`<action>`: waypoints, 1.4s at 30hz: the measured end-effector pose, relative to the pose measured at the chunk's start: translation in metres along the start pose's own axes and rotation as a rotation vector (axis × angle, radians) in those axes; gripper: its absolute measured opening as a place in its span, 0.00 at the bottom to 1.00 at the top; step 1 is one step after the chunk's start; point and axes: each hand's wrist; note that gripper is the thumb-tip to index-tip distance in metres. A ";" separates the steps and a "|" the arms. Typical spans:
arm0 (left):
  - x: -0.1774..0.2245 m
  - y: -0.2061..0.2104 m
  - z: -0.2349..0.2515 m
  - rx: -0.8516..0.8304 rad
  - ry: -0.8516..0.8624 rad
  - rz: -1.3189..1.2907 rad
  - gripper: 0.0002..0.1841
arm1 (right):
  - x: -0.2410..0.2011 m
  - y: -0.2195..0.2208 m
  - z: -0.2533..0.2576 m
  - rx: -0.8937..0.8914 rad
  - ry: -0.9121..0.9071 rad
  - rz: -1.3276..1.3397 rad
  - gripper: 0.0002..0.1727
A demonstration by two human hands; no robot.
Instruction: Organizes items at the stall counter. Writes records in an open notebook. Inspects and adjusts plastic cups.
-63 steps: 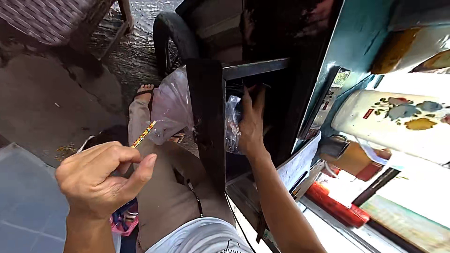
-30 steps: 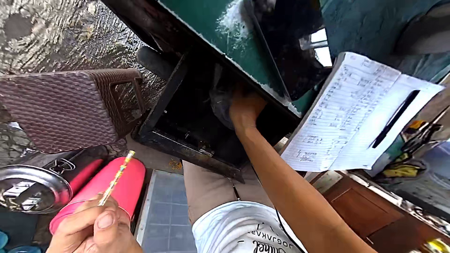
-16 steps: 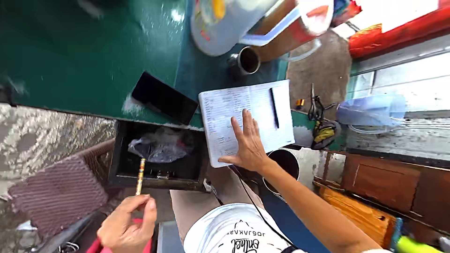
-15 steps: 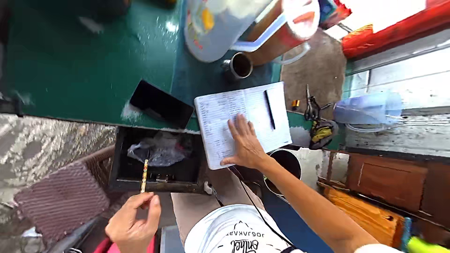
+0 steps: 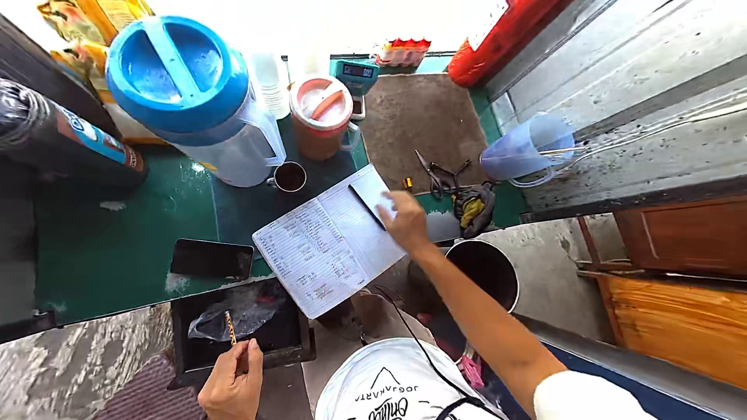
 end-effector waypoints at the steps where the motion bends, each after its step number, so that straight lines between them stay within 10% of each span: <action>1: 0.011 0.000 0.004 0.033 0.055 -0.018 0.18 | 0.020 -0.012 0.018 -0.018 0.127 -0.033 0.26; 8: 0.095 0.059 0.042 -0.155 0.260 -0.139 0.15 | 0.104 -0.019 0.076 -0.321 0.280 0.014 0.17; 18: 0.119 0.127 0.078 -0.417 0.012 0.147 0.19 | -0.001 -0.001 0.000 -0.043 0.191 0.983 0.13; 23: 0.157 0.119 0.090 -0.484 -0.056 -0.622 0.15 | -0.024 -0.009 -0.019 -0.151 0.314 1.440 0.12; 42: 0.214 0.076 0.088 -0.473 -0.113 -1.055 0.08 | -0.072 -0.072 -0.027 -0.011 0.209 1.352 0.07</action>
Point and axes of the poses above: each hand's wrist, its own z-axis towards the middle knuckle, its own y-axis out of the palm, x = y × z, and after that the axes turned 9 degrees about -y, right-handed
